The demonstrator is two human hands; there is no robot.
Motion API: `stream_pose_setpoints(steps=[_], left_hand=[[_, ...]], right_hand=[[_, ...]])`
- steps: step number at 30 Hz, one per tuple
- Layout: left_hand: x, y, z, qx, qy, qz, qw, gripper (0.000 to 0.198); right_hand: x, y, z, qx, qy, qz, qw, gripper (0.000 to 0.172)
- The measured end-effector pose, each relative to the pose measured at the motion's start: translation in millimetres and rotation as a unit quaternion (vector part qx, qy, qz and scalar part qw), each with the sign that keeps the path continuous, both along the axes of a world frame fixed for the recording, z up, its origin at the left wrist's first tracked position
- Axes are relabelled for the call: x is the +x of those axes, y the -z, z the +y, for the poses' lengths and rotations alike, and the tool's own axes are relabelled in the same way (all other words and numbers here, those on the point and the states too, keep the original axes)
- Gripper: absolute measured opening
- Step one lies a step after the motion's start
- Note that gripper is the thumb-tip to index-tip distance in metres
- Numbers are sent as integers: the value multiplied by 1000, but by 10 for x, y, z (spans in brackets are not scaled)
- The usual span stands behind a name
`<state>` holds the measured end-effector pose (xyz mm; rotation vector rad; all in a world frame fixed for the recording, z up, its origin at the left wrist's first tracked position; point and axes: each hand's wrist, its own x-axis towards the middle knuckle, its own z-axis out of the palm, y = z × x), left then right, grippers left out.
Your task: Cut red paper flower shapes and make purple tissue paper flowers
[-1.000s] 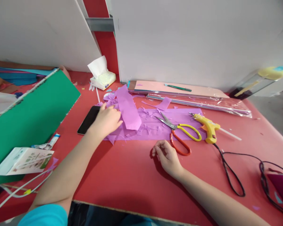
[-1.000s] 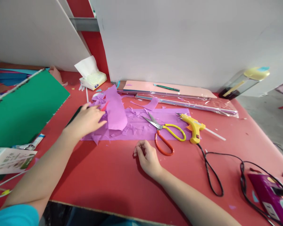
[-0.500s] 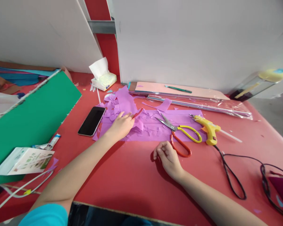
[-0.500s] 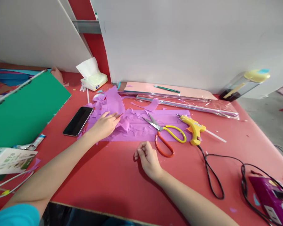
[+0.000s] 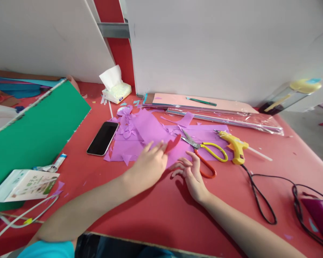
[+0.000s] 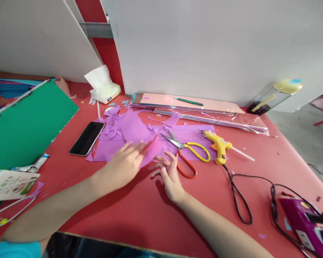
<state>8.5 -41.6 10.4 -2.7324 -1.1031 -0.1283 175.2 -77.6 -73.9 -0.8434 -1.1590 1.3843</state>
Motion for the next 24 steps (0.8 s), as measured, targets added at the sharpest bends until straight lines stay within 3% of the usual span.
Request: stream_pose_setpoints(steps=[4,9,13,17,21,24], left_hand=[[100,41,-239,-71,0,81,994,31],[105,95,-311,-78,27,71,994,44],[90,96,-317,-106,59,68,990,44],[37,1,-278,-181,86,65,978,40],[-87,-152,-143,-248,114,42,961,37],[-231,-230,47,-232,50,24,971,28]], right_hand=[[35,9,5,-39,23,-77,996,38],[90,-5,26,2,44,-177,983,43],[112,-72,44,42,46,-216,974,35],[90,-136,49,15,46,-293,955,22],[69,-79,52,31,65,-312,947,22],[87,-41,65,111,124,-316,934,26]])
